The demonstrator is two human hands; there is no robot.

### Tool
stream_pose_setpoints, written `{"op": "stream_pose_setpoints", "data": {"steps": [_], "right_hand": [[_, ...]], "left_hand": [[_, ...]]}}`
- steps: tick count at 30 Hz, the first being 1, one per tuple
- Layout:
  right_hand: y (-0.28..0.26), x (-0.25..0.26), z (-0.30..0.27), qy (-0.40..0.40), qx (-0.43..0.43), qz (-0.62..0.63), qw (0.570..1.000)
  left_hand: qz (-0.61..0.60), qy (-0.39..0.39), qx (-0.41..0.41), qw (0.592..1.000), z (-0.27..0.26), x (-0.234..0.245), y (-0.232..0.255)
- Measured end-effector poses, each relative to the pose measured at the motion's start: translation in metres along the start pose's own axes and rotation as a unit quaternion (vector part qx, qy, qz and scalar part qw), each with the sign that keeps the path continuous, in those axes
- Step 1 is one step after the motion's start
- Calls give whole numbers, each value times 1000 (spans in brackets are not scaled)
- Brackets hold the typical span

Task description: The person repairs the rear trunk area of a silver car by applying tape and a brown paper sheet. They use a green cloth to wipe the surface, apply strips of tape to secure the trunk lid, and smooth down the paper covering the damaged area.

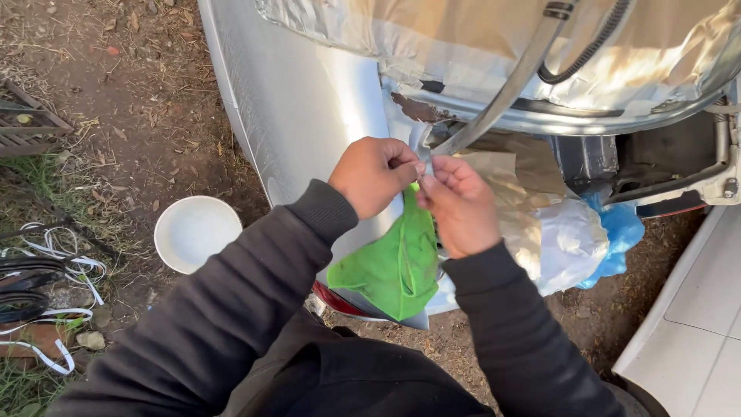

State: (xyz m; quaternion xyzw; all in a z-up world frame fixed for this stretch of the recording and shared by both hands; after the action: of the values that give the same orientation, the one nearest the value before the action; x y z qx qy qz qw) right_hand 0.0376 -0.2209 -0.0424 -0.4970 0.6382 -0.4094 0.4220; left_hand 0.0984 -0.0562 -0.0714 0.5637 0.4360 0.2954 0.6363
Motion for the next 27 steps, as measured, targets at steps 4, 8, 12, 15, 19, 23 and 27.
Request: {"op": "stream_pose_setpoints", "data": {"steps": [4, 8, 12, 15, 19, 23, 27], "right_hand": [[-42, 68, 4, 29, -26, -200, 979], [-79, 102, 46, 58, -14, -265, 962], [-77, 54, 98, 29, -32, -521, 852], [-59, 47, 135, -69, -88, -396, 911], [-38, 41, 146, -49, -172, -328, 927], [-29, 43, 150, -36, -194, -279, 940], [-21, 53, 153, -41, -189, -287, 938]], "left_hand": [[68, -1, 14, 998, 8, 11, -7], [-169, -19, 60, 984, 17, -13, -45], [-317, -8, 28, 948, 28, -39, -41], [-406, 37, 30, 913, 40, -46, -49], [-507, 55, 2, 860, 60, -60, -51], [-239, 155, 1, 959, 52, -39, -21], [-125, 212, -6, 969, 51, -45, -30]]}}
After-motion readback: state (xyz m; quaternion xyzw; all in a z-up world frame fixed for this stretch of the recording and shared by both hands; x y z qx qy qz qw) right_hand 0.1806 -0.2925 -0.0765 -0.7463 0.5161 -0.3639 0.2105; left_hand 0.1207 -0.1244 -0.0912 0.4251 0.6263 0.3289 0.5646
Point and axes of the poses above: each hand's wrist, its own z-axis towards the middle knuckle, its own x-axis out of the back of the hand, y = z × x, the point moved 6 cm from there along z, towards the middle knuckle, and after that the axes turned 1 degree about z, right-handed, at the moved point
